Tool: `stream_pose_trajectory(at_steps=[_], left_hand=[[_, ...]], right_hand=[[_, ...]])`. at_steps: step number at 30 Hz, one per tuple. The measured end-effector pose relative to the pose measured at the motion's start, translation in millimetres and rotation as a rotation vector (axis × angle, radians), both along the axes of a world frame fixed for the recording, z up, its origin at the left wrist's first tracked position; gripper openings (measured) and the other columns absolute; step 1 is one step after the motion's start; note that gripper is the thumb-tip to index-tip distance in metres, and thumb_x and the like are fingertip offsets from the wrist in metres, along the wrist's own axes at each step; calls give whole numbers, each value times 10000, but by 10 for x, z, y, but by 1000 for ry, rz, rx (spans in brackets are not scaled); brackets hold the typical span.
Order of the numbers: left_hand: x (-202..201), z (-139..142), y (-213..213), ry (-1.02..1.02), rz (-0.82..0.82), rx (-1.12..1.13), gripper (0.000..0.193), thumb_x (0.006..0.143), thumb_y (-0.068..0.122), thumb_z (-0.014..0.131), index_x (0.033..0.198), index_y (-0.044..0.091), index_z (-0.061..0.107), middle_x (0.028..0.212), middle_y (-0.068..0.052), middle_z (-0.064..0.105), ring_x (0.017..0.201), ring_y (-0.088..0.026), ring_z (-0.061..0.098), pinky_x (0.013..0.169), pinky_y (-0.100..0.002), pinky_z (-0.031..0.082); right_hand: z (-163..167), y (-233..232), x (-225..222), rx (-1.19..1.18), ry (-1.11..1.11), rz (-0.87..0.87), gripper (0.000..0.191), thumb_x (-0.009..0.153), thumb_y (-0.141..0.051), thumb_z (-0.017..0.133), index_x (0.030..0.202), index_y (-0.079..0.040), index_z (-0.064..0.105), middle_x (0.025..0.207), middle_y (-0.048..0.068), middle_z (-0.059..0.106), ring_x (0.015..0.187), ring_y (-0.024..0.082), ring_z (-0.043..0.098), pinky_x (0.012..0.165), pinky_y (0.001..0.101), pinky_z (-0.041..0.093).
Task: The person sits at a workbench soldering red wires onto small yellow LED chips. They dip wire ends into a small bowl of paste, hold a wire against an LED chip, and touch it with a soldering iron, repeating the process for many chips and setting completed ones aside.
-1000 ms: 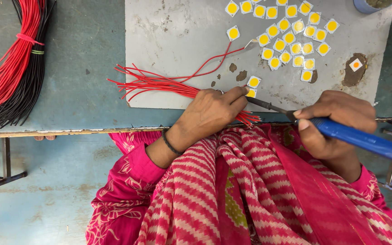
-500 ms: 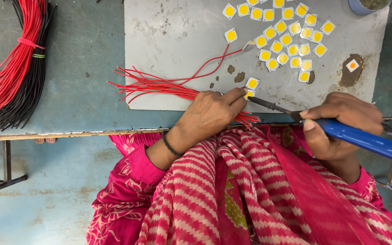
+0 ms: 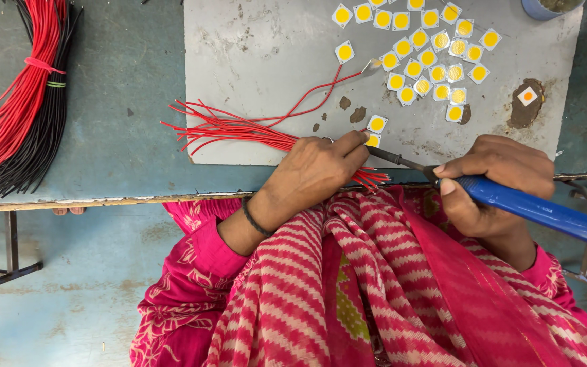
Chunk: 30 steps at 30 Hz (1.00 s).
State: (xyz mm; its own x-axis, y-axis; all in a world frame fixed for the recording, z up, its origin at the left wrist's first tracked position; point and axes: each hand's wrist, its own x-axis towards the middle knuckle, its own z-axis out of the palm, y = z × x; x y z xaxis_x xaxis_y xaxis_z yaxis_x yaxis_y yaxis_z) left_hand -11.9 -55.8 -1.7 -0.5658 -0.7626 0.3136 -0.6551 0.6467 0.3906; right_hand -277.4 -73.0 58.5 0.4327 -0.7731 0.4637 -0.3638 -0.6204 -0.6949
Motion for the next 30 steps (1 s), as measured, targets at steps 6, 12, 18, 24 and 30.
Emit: stream_pose_trajectory(at_steps=[6,12,18,24,30], left_hand=[[-9,15,-1,-10,2,-1,168,862,75,635,1019,16,652,1224,-105,671,691,-235,704,597,-396,553],[-15,-13,-2,-5,1,-2,151,853,71,632,995,22,632,1222,-99,664,704,-239,704,606,-403,550],[-25,-81,15,-37,16,43,123,865,71,626,985,42,620,1186,-93,663,684,-265,689,603,-418,544],[-108,-118,-98,13,-1,36,278,741,35,684,1015,32,632,1184,-88,681,654,-279,674,601,-404,547],[-161,-205,-82,41,17,32,348,707,45,756,1037,22,649,1186,-69,694,633,-252,665,587,-395,544]], right_hand=[[-47,-8,-60,-43,-21,9,192,915,-167,711,853,13,690,699,85,645,501,163,551,503,273,399],[-222,-11,-398,-16,-136,-91,263,937,-203,716,880,49,667,642,85,621,488,113,534,479,229,374],[-483,61,-761,21,-367,-285,303,1013,-185,750,925,72,615,730,137,616,533,128,513,538,218,366],[-539,-33,-1313,-32,-538,-679,235,989,-170,715,979,37,606,779,85,603,550,107,491,539,209,381],[-735,-118,-1630,-86,-487,-780,217,1049,-144,709,978,40,618,885,101,664,602,104,528,572,211,425]])
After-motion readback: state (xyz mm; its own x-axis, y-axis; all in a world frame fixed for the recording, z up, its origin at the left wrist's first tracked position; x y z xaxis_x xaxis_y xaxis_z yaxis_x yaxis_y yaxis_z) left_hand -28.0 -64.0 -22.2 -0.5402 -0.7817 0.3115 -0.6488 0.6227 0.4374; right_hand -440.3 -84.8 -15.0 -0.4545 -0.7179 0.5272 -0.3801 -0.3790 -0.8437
